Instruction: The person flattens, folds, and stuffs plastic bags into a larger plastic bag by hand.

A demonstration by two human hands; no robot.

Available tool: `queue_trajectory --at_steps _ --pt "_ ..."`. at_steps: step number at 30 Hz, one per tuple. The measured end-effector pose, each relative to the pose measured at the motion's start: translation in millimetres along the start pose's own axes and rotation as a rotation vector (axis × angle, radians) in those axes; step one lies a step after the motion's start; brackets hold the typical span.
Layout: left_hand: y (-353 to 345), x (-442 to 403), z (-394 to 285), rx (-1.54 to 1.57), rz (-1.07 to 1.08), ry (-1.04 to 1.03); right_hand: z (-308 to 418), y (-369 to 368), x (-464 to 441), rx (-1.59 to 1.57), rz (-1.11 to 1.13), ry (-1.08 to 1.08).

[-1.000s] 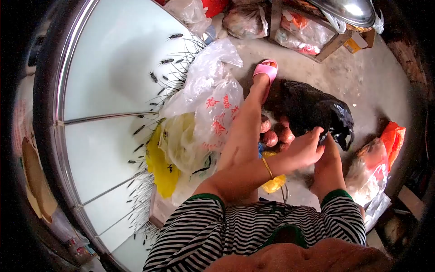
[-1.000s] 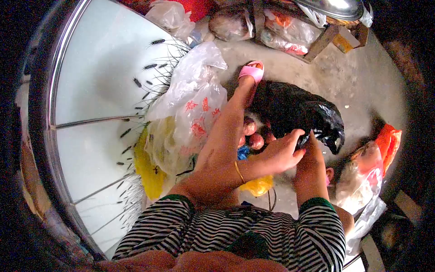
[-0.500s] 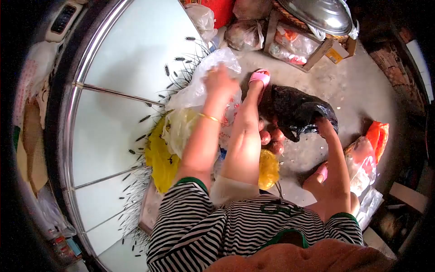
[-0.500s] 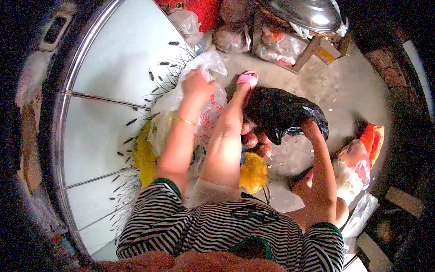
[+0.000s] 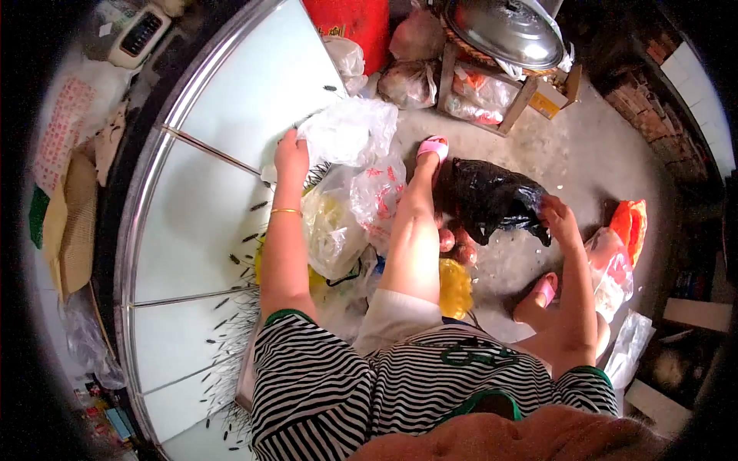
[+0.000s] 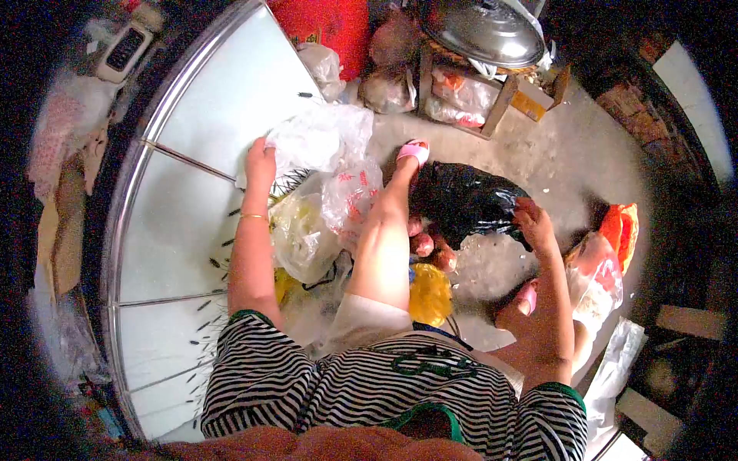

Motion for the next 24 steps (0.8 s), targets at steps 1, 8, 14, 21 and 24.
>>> queue_trajectory --at_steps 1,8,14,21,24 --pt "17 -5 -19 0.07 0.011 -0.024 25 -10 11 -0.105 0.008 -0.06" --pt "112 12 -160 0.323 0.1 -0.475 153 -25 30 0.137 -0.431 0.663" --pt "144 55 -250 0.368 0.05 -1.003 257 59 11 0.121 -0.771 0.994" --pt "9 113 -272 0.679 -0.208 -0.432 146 -5 -9 -0.716 0.335 0.026" --pt "-59 177 -309 1.065 0.164 -0.214 108 -60 36 -0.887 0.36 0.002"
Point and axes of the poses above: each hand's wrist, its own x-axis away from the middle knuckle, its own y-axis out of the back of the hand, z = x × y, the point moved 5 cm from there along -x, towards the middle knuckle, and after that the axes turned 5 degrees about -z, right-handed, at the moved point
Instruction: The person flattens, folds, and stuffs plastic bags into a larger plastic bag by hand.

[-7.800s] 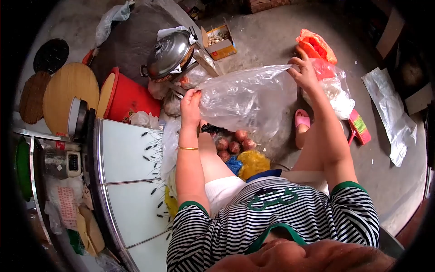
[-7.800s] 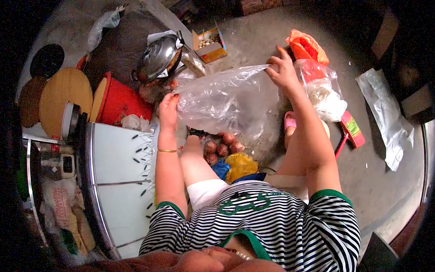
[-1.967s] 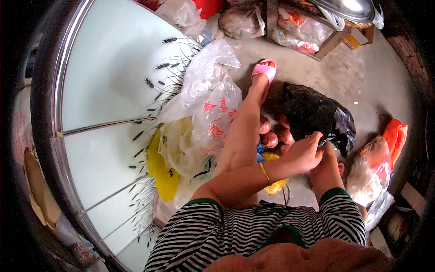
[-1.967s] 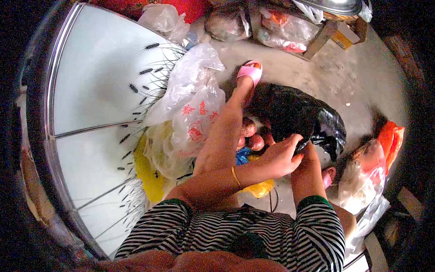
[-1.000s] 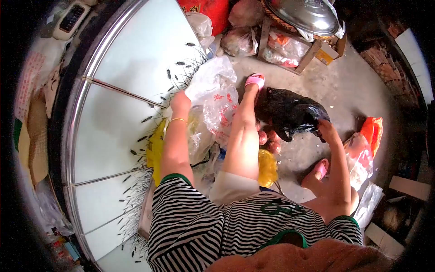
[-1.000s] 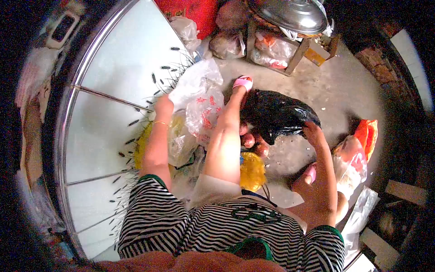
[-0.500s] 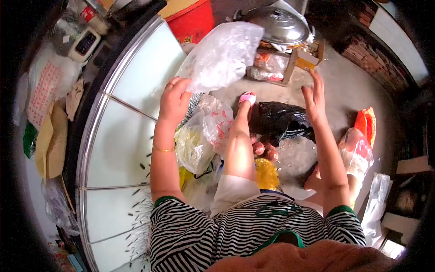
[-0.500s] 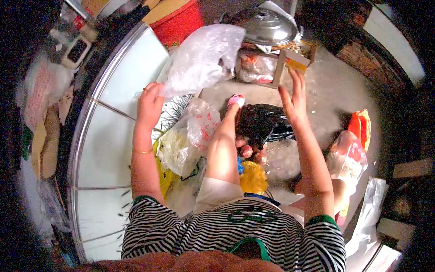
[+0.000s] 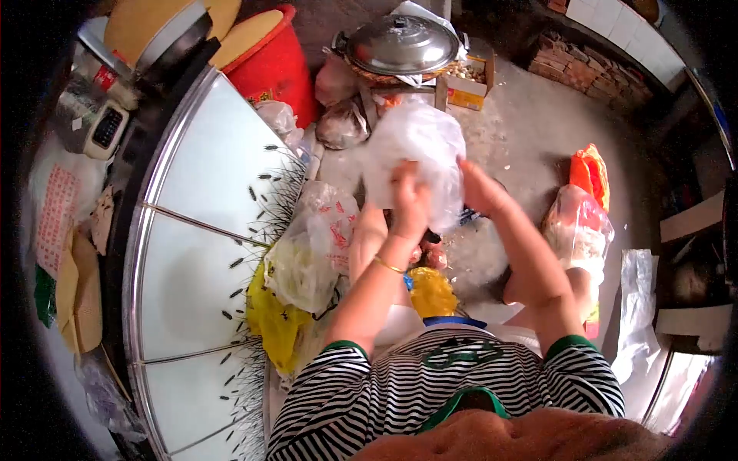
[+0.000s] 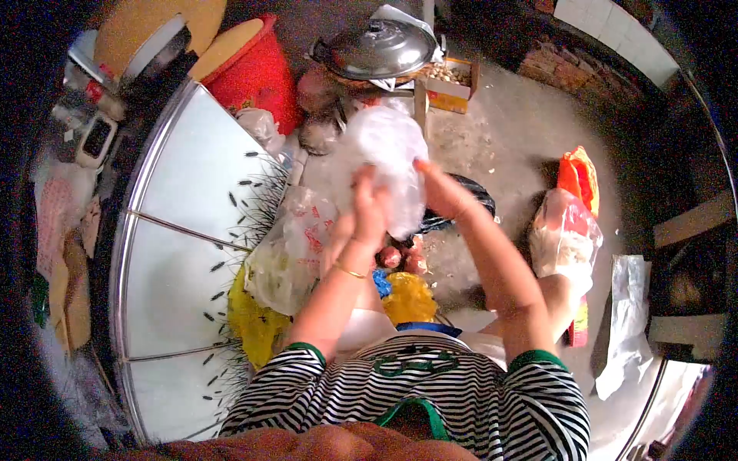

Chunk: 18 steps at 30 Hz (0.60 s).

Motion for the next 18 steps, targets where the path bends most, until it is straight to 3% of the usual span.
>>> queue_trajectory --at_steps 2,4,7,8,10,11,14,15,17,18 --pt "-49 30 3 0.199 0.181 0.159 -42 21 4 -0.105 -0.121 0.058" --pt "-63 42 -11 -0.032 0.393 0.01 -37 32 23 -0.297 -0.125 0.215" --pt "-74 40 -22 0.42 0.687 0.194 -18 58 53 -0.189 -0.37 0.341" --pt "-75 45 -10 0.503 0.693 0.285 -14 74 56 -0.164 -0.466 0.34" --pt "-51 28 -41 0.301 0.586 0.217 2 93 68 0.032 -0.655 0.375" --pt "-39 19 -52 0.017 0.456 -0.036 12 100 75 0.331 -0.714 0.343" --pt "-34 2 -86 -0.118 0.427 -0.262 16 91 77 0.924 -0.495 0.433" --pt "-46 9 -76 -0.099 0.529 -0.2 19 79 77 0.998 -0.387 0.49" --pt "-73 40 -41 -0.015 0.736 -0.054 19 58 80 0.625 -0.268 0.454" --pt "-81 49 -35 0.144 0.717 0.067 19 52 79 0.499 -0.226 0.474"
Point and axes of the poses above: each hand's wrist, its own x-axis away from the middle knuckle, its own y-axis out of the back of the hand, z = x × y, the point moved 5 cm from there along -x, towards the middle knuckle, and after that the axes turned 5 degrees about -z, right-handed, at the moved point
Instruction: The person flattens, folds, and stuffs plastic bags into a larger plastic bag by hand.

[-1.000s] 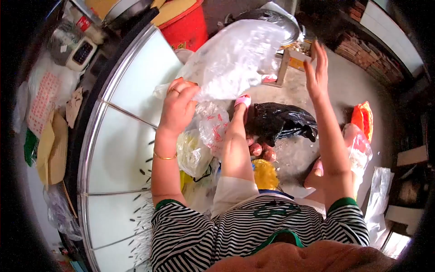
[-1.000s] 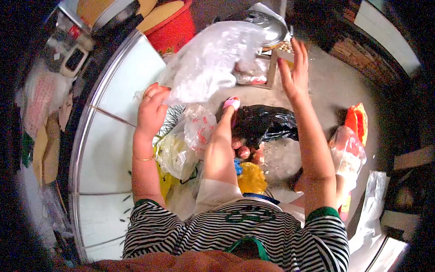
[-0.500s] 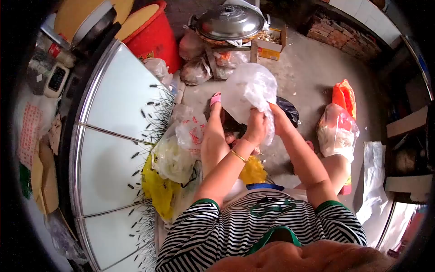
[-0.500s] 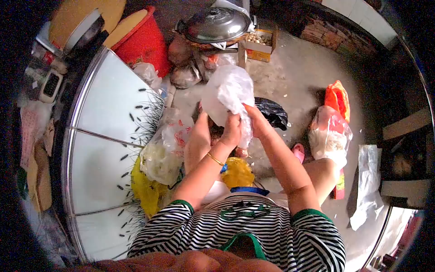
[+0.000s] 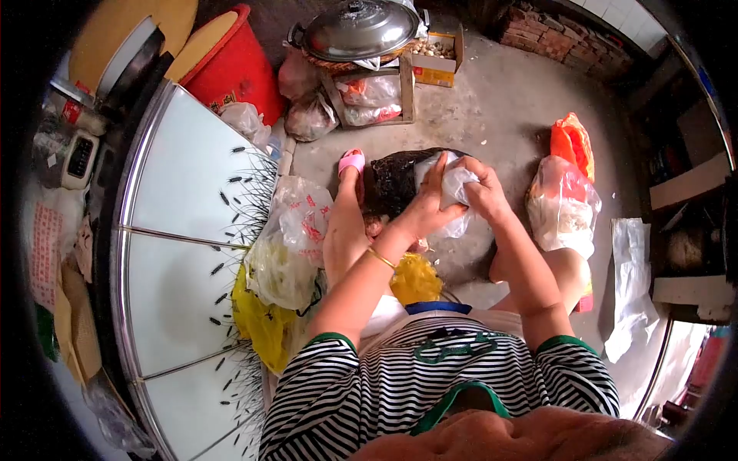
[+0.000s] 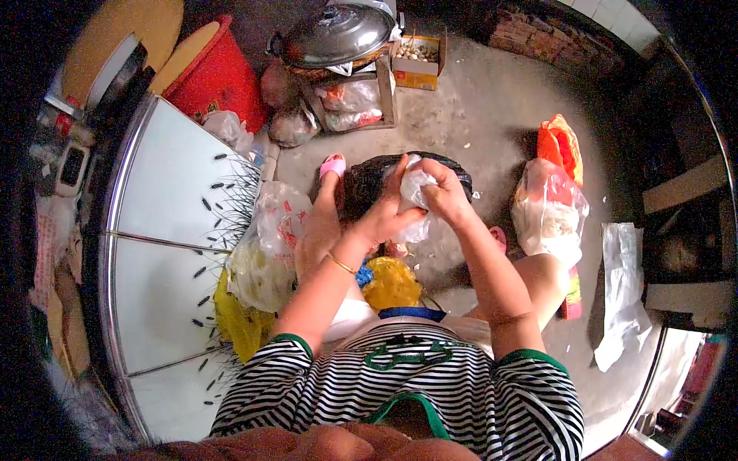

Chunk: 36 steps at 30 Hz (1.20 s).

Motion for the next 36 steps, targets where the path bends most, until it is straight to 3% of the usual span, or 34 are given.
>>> queue_trajectory --at_steps 2,4,7,9,10,12,14,16,18,19,22,23,26,30,33,36 --pt "-13 1 8 0.456 -0.093 0.119 -4 -4 2 -0.08 -0.085 -0.017" --pt "-20 5 26 0.451 -0.171 0.192 -9 -3 7 0.011 -0.179 -0.014" --pt "-27 11 56 0.666 -0.319 0.442 1 -13 8 0.374 0.023 0.15" --pt "-15 12 59 0.406 -0.406 0.399 27 -20 11 0.692 0.101 0.324" --pt "-8 12 57 0.273 -0.452 0.388 39 -19 15 0.762 0.017 0.418" --pt "-2 12 76 0.835 -0.531 0.595 -6 23 12 0.552 -0.243 0.199" --pt "7 11 60 1.11 -0.479 0.585 -23 40 15 -0.104 -0.443 -0.272" --pt "-3 12 71 1.305 -0.479 0.652 -54 27 30 -0.686 -0.221 -0.552" --pt "-11 21 85 1.041 -0.525 0.609 -73 12 36 -0.667 -0.142 -0.531" --pt "-22 25 100 1.07 -0.546 0.682 -71 8 39 -0.654 -0.188 -0.529" --pt "-32 31 108 0.535 -0.529 0.594 -72 2 42 -0.568 -0.207 -0.471" --pt "-36 35 106 0.508 -0.555 0.572 -72 1 43 -0.631 -0.242 -0.483" --pt "-35 30 83 0.343 -0.397 0.317 -81 2 44 -0.578 -0.242 -0.438" --pt "-63 43 121 0.702 -0.483 0.429 -76 2 42 -0.339 -0.352 -0.409" --pt "-74 54 124 0.831 -0.351 0.739 -94 19 43 -0.119 -0.428 -0.463" --pt "-68 46 111 0.99 -0.263 0.69 -115 49 37 -0.062 -0.504 -0.377"
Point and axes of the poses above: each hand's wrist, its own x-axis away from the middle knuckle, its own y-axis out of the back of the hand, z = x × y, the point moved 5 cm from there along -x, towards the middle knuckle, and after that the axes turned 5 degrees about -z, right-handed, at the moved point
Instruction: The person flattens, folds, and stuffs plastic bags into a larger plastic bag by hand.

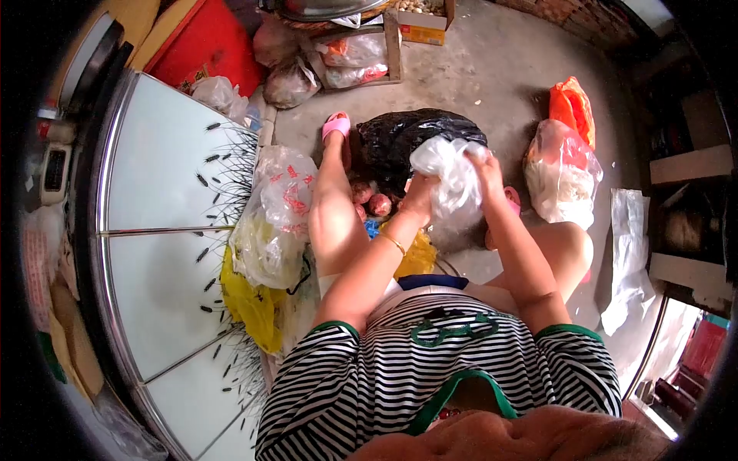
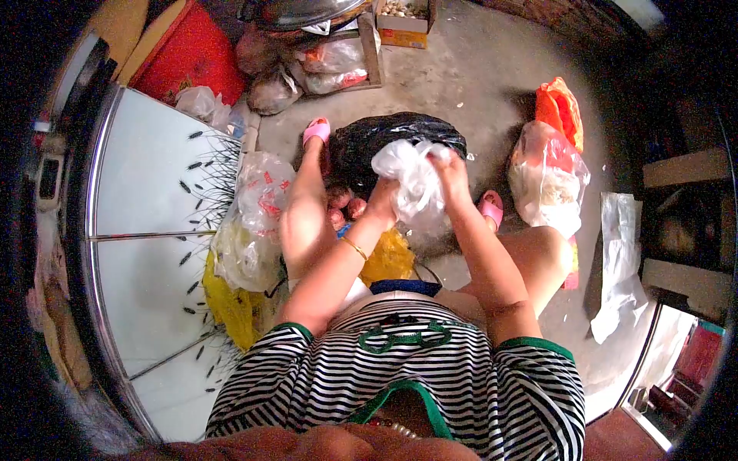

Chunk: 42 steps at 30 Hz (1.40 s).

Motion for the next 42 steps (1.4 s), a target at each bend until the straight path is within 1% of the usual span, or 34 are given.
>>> queue_trajectory --at_steps 1,2,4,5,6,7,8,9,10,11,12,14,15,17,20,21,22,24,25,26,27,28,29,30,32,33,35,36,37,38,39,40,41,42 --pt "16 -5 2 0.015 -0.089 0.028 12 8 2 -0.088 -0.111 0.043" --pt "49 -6 20 0.042 -0.35 0.159 23 17 -1 -0.19 -0.206 0.126" --pt "48 3 13 0.172 -0.317 0.259 40 30 -6 -0.376 -0.231 0.249" --pt "41 6 22 0.159 -0.184 0.324 40 33 -5 -0.424 -0.289 0.248" --pt "33 11 34 0.145 -0.05 0.388 36 25 -2 -0.423 -0.274 0.244" --pt "14 22 33 0.0 -0.112 0.349 30 16 0 -0.422 -0.257 0.24" --pt "-5 27 30 0.012 -0.083 0.276 24 7 4 -0.419 -0.24 0.235" --pt "-19 26 21 0.111 -0.042 0.175 34 -14 24 -0.215 -0.123 0.147" --pt "-32 24 8 0.211 0.0 0.075 15 -30 27 -0.347 0.008 0.046" --pt "-31 25 2 0.222 -0.192 0.139 5 -31 37 0.104 0.074 0.136" --pt "-34 27 -14 0.145 -0.261 0.094 25 -45 61 0.545 0.115 0.26" --pt "-16 15 -18 0.174 -0.269 0.069 5 -46 57 0.317 0.309 0.258" --pt "1 3 -12 0.203 -0.309 0.135 15 -51 63 0.371 0.363 0.213" --pt "2 3 -27 0.054 -0.303 0.025 46 -60 83 0.481 0.466 0.12" --pt "18 -10 -34 -0.26 -0.258 -0.111 44 -61 90 0.617 0.398 0.352" --pt "19 -9 -39 -0.414 -0.219 -0.133 65 -64 102 0.716 0.312 0.504" --pt "19 -8 -44 -0.6 -0.168 -0.148 82 -68 109 0.742 0.316 0.647" --pt "14 -5 -50 -1.106 -0.012 -0.179 103 -74 120 0.789 0.319 0.934" --pt "10 -1 -51 -1.312 0.062 -0.202 95 -76 114 0.813 0.423 1.035" --pt "5 4 -51 -1.433 0.115 -0.229 91 -77 109 1.016 0.417 1.091" --pt "0 7 -54 -1.498 0.15 -0.264 89 -71 98 0.956 0.44 0.995" --pt "-8 12 -63 -1.447 0.146 -0.31 86 -64 88 0.894 0.461 0.9" --pt "-17 19 -78 -1.183 0.09 -0.408 84 -59 80 0.845 0.473 0.816" --pt "-14 16 -79 -0.906 0.032 -0.45 81 -56 73 0.654 0.49 0.722" --pt "-11 10 -75 -0.642 0.013 -0.486 66 -47 65 0.466 0.553 0.419" --pt "-18 15 -79 -0.462 -0.031 -0.447 56 -47 62 0.312 0.532 0.361" --pt "-20 17 -73 -0.426 -0.183 -0.589 27 -50 60 0.006 0.483 0.24" --pt "-20 18 -68 -0.409 -0.26 -0.658 28 -54 66 -0.096 0.472 0.162" --pt "-16 14 -55 -0.307 -0.266 -0.629 32 -60 74 -0.198 0.458 0.083" --pt "-12 12 -47 -0.405 -0.264 -0.657 33 -61 79 -0.301 0.442 0.005" --pt "-9 11 -39 -0.503 -0.261 -0.682 26 -59 78 -0.322 0.41 0.017" --pt "-11 13 -37 -0.601 -0.256 -0.707 16 -53 74 -0.246 0.396 -0.012" --pt "-13 14 -31 -0.585 -0.206 -0.638 5 -45 67 -0.17 0.385 -0.039" --pt "-10 12 -25 -0.722 -0.17 -0.659 -7 -37 59 -0.094 0.373 -0.066"
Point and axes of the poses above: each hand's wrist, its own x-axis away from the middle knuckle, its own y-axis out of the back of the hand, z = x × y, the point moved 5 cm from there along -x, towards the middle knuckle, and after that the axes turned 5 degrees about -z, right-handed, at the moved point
